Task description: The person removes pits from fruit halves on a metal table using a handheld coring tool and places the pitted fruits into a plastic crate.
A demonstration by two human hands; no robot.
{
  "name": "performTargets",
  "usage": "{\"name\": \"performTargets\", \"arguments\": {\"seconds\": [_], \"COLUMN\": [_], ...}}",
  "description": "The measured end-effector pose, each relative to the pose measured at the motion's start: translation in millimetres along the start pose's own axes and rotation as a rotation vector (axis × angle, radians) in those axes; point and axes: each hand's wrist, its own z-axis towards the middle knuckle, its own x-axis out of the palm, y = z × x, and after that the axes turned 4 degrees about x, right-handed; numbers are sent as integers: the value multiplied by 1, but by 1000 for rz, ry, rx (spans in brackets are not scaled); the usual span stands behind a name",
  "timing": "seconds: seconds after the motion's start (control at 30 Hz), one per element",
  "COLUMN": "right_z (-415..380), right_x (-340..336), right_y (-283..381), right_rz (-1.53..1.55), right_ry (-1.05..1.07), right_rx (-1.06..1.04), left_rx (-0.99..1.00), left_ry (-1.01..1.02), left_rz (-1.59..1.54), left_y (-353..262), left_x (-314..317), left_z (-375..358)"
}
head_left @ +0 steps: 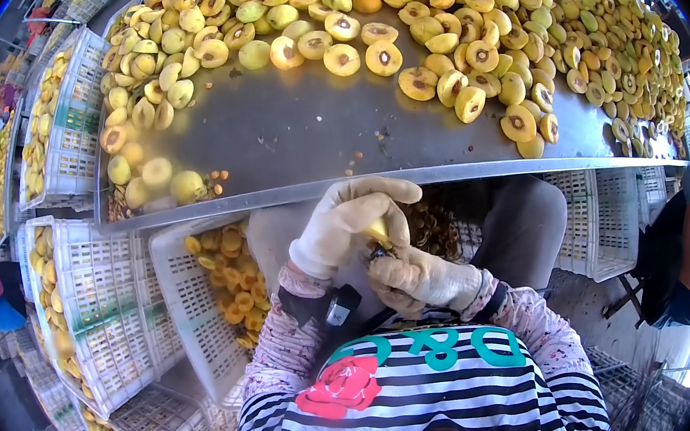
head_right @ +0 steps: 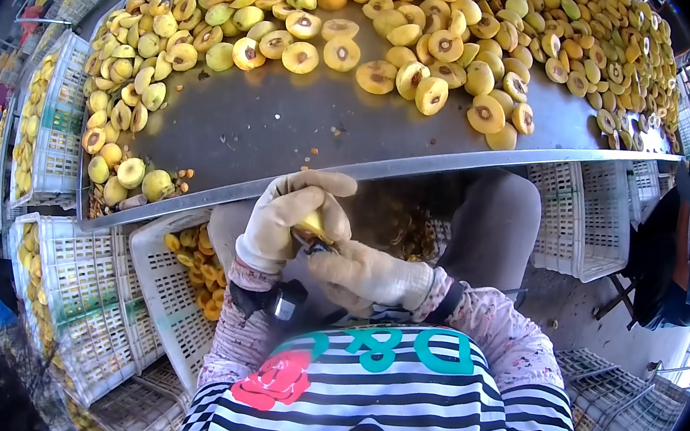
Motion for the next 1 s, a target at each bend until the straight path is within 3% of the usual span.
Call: {"name": "performTargets", "arguments": {"seconds": [0.03,0.07,0.1,0.13,0.2,0.23,0.3,0.33,0.4,0.47,0.53,0.6,0.63,0.67,0.87,0.93,1.0], "right_z": [-4,-4,7,15,14,4,-4,0,-20,-27,-26,-24,-27,-33,-75,-81,-86], "right_x": [4,3,-4,-5,-9,-10,-14,-22,-7,-4,-8,-15,-17,-19,-38,-42,-43], "right_y": [10,-1,-15,-22,-29,-30,-26,-31,-12,-13,-16,-15,-16,-15,-13,-12,-11], "right_rz": [120,313,576,837,736,791,798,753,445,292,296,347,371,364,469,514,488], "right_ry": [114,261,527,797,954,739,681,571,-77,-153,-125,-138,-146,-149,-269,-277,-304], "right_rx": [83,21,20,21,-120,-134,-112,-158,-55,-34,-91,-131,-151,-190,-368,-354,-371], "left_rx": [1,1,129,195,188,258,468,507,671,337,62,417,306,260,468,468,35], "left_ry": [4,13,37,-81,-452,-513,-567,-585,-625,-656,-380,-448,-490,-405,83,78,-51], "left_rz": [-98,-194,-228,-241,-522,-402,135,205,1193,1469,2157,1680,1528,1565,1942,1962,2215], "left_y": [5,10,20,25,34,31,21,12,-9,-52,-83,-79,-78,-77,-23,-6,1], "left_x": [0,0,4,10,8,8,22,17,21,31,17,36,61,54,-4,-9,-15], "left_z": [2,5,7,8,13,7,-17,-29,-62,-84,-98,-68,-44,-19,149,188,214]}}
